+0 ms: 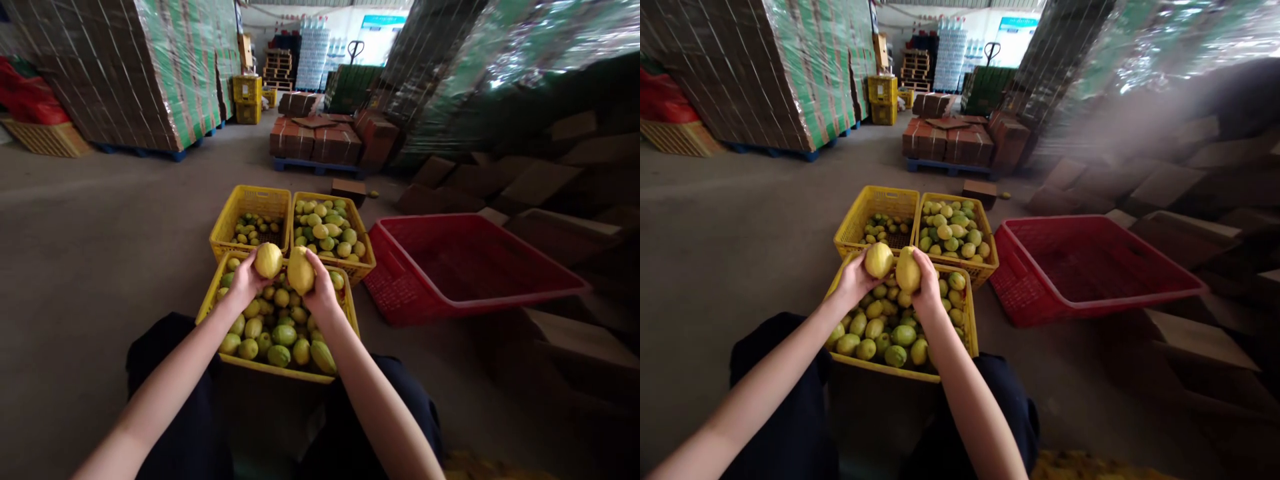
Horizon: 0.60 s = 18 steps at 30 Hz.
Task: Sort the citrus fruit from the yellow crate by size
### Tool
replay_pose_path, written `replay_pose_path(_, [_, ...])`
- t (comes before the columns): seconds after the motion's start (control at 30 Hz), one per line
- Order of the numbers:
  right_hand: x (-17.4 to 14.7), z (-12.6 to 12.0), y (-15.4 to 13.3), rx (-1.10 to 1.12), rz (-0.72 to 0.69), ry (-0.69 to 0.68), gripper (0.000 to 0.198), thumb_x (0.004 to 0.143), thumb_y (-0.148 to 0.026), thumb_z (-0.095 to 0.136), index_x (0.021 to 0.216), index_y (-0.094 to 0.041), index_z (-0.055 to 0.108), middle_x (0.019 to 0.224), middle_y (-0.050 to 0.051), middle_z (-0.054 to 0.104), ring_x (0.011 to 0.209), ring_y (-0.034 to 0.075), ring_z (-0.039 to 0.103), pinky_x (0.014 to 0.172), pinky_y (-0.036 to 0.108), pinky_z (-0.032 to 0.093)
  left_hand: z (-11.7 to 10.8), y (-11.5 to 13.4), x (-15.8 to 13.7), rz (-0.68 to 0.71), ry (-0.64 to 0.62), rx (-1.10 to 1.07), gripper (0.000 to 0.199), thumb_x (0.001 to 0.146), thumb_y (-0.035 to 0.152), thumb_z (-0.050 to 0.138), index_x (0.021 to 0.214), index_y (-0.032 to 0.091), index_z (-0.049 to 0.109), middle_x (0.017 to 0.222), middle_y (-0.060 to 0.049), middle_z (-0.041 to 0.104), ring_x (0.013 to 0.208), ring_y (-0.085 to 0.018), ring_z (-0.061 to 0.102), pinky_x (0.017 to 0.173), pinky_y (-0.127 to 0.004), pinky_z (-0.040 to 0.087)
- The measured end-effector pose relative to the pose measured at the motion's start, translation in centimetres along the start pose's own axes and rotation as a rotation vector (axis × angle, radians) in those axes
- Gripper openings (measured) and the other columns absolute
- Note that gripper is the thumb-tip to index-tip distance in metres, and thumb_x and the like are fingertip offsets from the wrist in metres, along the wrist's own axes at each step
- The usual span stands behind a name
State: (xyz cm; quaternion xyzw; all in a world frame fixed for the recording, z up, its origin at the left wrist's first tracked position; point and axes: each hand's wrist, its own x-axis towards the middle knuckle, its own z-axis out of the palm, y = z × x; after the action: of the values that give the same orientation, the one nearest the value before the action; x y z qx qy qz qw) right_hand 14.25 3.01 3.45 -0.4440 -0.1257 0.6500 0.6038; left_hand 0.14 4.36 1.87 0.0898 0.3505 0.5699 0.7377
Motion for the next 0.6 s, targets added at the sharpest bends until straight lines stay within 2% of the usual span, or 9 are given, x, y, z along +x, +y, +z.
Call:
replay_pose_path(0.1, [-0.8,-0.1,-1.4,0.106,0.043,0.007,0.016,0.084,-0.036,0.06,0.084,-0.02,0.066,0.063,-0.002,0.066,0.058,0.016,0.064,0.06,0.028,0.057,0.9,0.6,-0.3,-0.029,-0.11,-0.082,0.032,0.097,0.034,0.045,0.116,0.017,0.064,0.103,-0.012,0.071,0.092,-0.025,0.071,0.071,-0.034,0.061])
replay_pose_path(0.2, [-1.1,-0.4,-1.9,0.208,0.104,0.052,0.025,0.09,-0.04,0.05,0.082,-0.021,0.065,0.064,-0.002,0.067,0.055,0.016,0.063,0.064,0.032,0.059,1.3,0.8,-0.7,-0.112,-0.162,-0.218,0.045,0.097,0.049,0.043,0.115,0.013,0.063,0.101,-0.015,0.069,0.089,-0.023,0.07,0.061,-0.027,0.06])
replay_pose_path(0.3, [-0.9,-0.6,-1.6,0.247,0.171,0.099,0.029,0.094,-0.038,0.042,0.085,-0.022,0.065,0.067,-0.001,0.07,0.058,0.017,0.065,0.064,0.032,0.059,1.3,0.7,-1.0,-0.116,-0.178,-0.324,0.043,0.093,0.053,0.049,0.109,0.015,0.064,0.094,-0.012,0.068,0.083,-0.02,0.069,0.054,-0.022,0.056])
replay_pose_path(0.47, [-0.5,-0.5,-0.8,0.214,0.172,0.092,0.02,0.087,-0.037,0.053,0.083,-0.022,0.064,0.065,0.0,0.068,0.058,0.017,0.064,0.064,0.033,0.06,0.9,1.2,-0.8,0.028,0.004,-0.347,0.031,0.093,0.045,0.051,0.098,0.017,0.065,0.079,-0.005,0.068,0.073,-0.018,0.068,0.061,-0.028,0.061])
replay_pose_path(0.6, [-0.1,-0.8,-0.1,0.109,0.206,0.064,0.017,0.083,-0.034,0.05,0.081,-0.024,0.063,0.065,0.002,0.067,0.062,0.021,0.066,0.062,0.037,0.06,0.3,1.6,-0.3,-0.014,0.148,-0.394,0.031,0.097,0.036,0.039,0.1,0.017,0.064,0.076,-0.006,0.068,0.071,-0.019,0.069,0.061,-0.032,0.062])
